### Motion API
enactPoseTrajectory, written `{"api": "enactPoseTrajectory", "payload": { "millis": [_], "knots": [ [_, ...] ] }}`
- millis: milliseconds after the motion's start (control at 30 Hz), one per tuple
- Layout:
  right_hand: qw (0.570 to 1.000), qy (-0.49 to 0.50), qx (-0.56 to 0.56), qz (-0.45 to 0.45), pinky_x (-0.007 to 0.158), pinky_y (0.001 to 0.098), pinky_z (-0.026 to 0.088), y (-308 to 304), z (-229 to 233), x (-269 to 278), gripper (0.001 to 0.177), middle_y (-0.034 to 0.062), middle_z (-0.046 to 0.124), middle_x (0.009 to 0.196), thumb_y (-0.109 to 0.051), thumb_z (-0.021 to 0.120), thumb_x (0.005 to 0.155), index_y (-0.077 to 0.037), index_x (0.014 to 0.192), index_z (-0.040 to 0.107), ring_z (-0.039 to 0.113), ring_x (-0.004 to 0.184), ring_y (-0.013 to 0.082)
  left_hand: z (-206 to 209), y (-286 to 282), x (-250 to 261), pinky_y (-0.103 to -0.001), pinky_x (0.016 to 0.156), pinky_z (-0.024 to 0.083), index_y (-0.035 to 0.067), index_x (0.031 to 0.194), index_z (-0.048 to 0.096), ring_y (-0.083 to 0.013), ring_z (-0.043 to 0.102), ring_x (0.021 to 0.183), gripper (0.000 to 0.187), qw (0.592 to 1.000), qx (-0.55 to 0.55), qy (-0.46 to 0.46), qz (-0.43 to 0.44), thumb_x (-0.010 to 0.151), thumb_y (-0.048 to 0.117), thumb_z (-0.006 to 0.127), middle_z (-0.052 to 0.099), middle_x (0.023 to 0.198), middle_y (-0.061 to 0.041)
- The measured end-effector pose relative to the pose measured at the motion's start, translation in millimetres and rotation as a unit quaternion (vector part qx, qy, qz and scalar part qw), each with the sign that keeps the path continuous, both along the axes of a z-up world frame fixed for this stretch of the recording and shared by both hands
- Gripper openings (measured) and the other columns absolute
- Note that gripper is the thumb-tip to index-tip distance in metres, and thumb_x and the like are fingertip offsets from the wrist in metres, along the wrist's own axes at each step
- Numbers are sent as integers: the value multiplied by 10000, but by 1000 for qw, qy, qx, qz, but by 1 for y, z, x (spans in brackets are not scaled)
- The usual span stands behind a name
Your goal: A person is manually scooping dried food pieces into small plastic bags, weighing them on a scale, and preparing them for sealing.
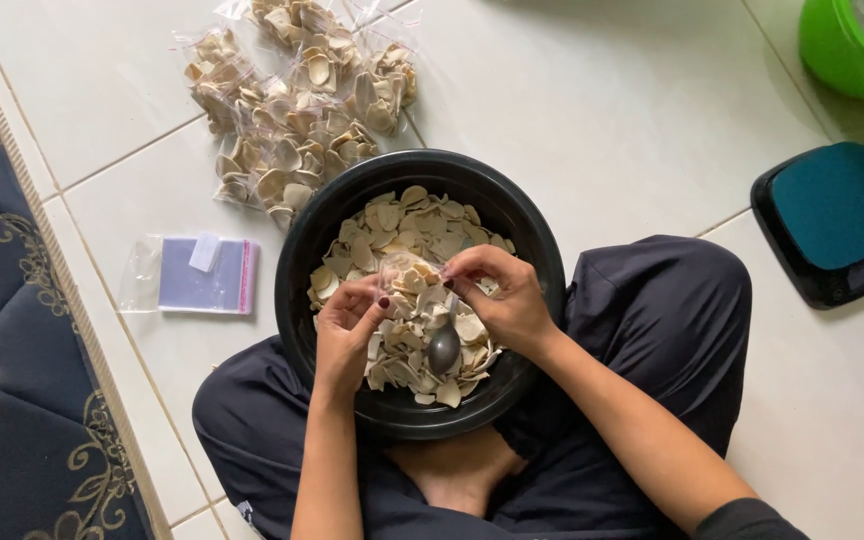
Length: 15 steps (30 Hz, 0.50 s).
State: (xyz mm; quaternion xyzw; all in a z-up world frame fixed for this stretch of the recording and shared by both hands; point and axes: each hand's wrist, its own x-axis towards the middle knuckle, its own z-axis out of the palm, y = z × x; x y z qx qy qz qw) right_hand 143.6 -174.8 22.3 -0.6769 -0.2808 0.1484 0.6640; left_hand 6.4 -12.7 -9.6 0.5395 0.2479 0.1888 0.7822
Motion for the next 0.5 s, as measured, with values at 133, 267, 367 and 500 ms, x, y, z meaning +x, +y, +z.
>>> {"api": "enactPoseTrajectory", "payload": {
  "millis": [133, 267, 367, 500],
  "knots": [
    [999, -19, -27, -34, 743, 283, 610, -5, -7, 1, 100, 60, 762, 896, -7, 814, 858, -69, 923, 771, 733, 808, 149, 5, -5, 2, -374, 863, 566, 29, 922, 668, -194, 716, 973, 95, 1000, 1, 1, -5, 896, 36, 760, 720, 1171, -188],
    [992, -74, -74, -66, 617, 266, 548, -9, -17, -1, 235, 25, 665, 785, -190, 864, 839, -116, 940, 665, 649, 641, 142, -5, -3, -1, -294, 779, 586, 7, 930, 674, -158, 721, 936, 99, 1000, -7, 20, 15, 892, 18, 765, 717, 1114, -154],
    [992, -93, -79, -22, 557, 285, 510, -7, -6, -8, 300, 35, 633, 729, -230, 882, 796, -110, 915, 635, 597, 573, 158, -8, -3, -1, -278, 778, 590, -1, 934, 671, -154, 716, 958, 106, 999, -9, 25, 23, 894, 29, 765, 713, 1146, -153],
    [989, -122, -89, 9, 539, 342, 503, -4, -15, -15, 321, 86, 644, 740, -262, 870, 813, -86, 945, 636, 605, 553, 215, -4, -5, -2, -328, 822, 594, -6, 900, 681, -232, 718, 1064, 120, 1000, 5, 10, 5, 864, 24, 791, 699, 1146, -183]
  ]
}}
